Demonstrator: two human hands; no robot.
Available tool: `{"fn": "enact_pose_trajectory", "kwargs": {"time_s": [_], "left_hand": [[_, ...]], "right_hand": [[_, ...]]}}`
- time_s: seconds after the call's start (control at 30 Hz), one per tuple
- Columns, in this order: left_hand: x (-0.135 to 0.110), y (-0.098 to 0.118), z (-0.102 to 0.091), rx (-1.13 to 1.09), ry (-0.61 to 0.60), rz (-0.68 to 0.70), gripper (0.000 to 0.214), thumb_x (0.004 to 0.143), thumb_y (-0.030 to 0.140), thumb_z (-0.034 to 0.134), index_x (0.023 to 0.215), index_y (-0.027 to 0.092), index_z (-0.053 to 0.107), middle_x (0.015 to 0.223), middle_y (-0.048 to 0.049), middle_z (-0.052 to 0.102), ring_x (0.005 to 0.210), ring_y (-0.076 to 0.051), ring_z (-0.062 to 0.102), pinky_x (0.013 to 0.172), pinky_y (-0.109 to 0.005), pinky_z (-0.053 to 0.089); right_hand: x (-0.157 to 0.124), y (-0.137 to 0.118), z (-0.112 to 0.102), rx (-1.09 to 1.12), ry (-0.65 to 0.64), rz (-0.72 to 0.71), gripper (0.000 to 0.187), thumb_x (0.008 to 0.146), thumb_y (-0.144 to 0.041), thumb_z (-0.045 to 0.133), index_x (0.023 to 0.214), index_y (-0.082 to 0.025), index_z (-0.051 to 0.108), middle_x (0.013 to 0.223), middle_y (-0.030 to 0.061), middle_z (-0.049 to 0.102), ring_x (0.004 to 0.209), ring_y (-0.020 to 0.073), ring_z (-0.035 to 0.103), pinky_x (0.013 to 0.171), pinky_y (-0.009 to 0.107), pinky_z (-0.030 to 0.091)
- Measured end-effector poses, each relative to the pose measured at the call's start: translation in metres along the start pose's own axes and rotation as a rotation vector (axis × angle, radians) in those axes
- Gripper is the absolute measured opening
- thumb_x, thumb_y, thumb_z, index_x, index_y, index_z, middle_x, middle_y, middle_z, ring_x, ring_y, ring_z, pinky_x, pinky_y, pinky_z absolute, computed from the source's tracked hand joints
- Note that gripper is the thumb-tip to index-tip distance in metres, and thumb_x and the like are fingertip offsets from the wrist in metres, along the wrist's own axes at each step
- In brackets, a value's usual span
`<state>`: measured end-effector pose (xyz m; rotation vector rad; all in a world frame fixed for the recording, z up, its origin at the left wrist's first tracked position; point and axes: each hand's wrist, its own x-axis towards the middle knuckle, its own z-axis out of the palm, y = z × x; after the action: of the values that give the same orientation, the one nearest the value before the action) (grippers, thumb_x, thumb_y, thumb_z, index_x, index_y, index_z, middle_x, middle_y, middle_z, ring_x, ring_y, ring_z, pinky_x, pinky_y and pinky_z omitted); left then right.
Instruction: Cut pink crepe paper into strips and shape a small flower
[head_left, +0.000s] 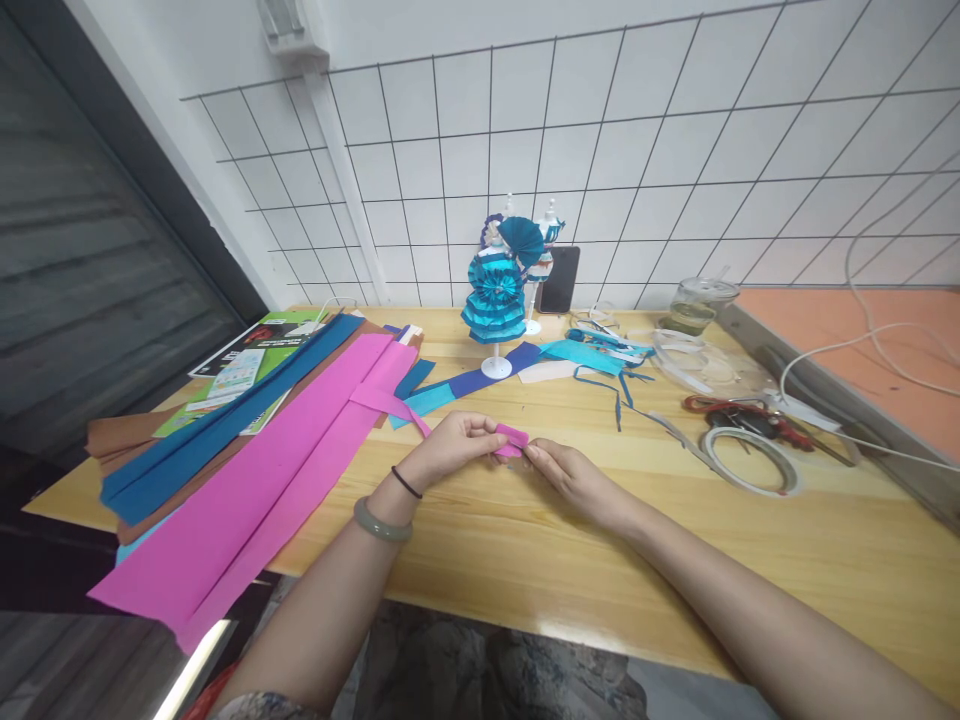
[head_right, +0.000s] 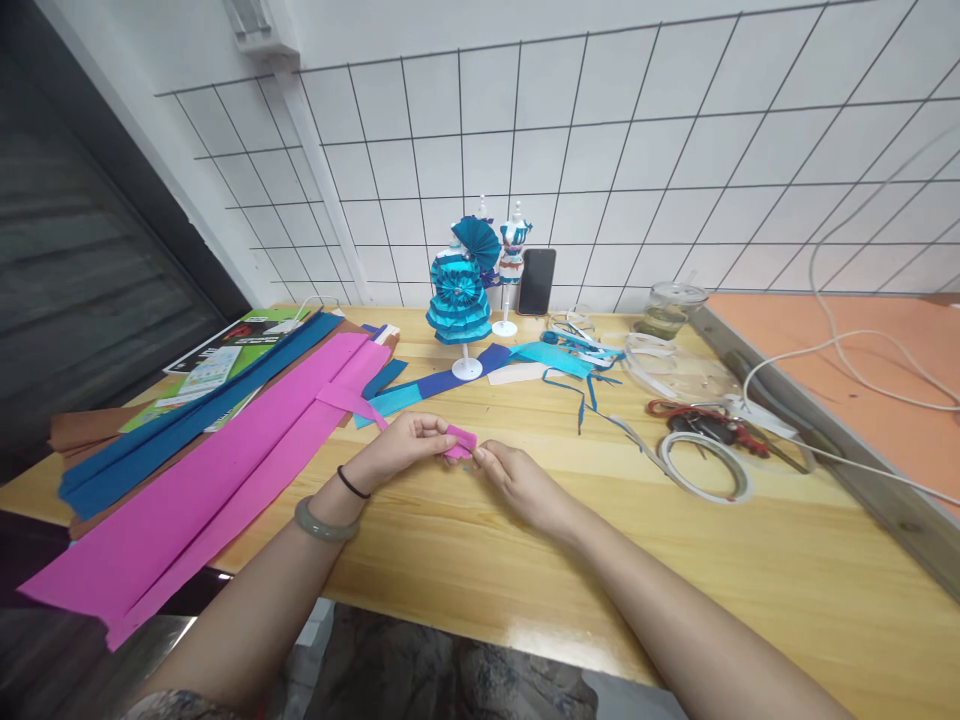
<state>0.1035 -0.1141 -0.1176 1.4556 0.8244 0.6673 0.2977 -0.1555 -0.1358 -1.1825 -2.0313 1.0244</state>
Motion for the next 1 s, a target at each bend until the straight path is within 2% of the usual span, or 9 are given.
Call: {"fn": "enact_pose_trajectory", "kwargs": {"time_s": [1.0], "left_hand": [[0.0005,-0.0003,0.0001,0.01,-0.001,0.037,0.028,0.073,0.037,0.061,0.08,0.009,0.06,0.076,-0.0096,0.066,0.064,-0.013,0.06,0.064,-0.026,0.045]], "right_hand": [[-0.0004,0.0,-0.0006,0.011,0.002,0.001,0.038,0.091,-0.045,0.026,0.081,-0.017,0.05,0.077,0.0031,0.055,0.072,0.0148,0.049,0.071,0.025,0.038]]}}
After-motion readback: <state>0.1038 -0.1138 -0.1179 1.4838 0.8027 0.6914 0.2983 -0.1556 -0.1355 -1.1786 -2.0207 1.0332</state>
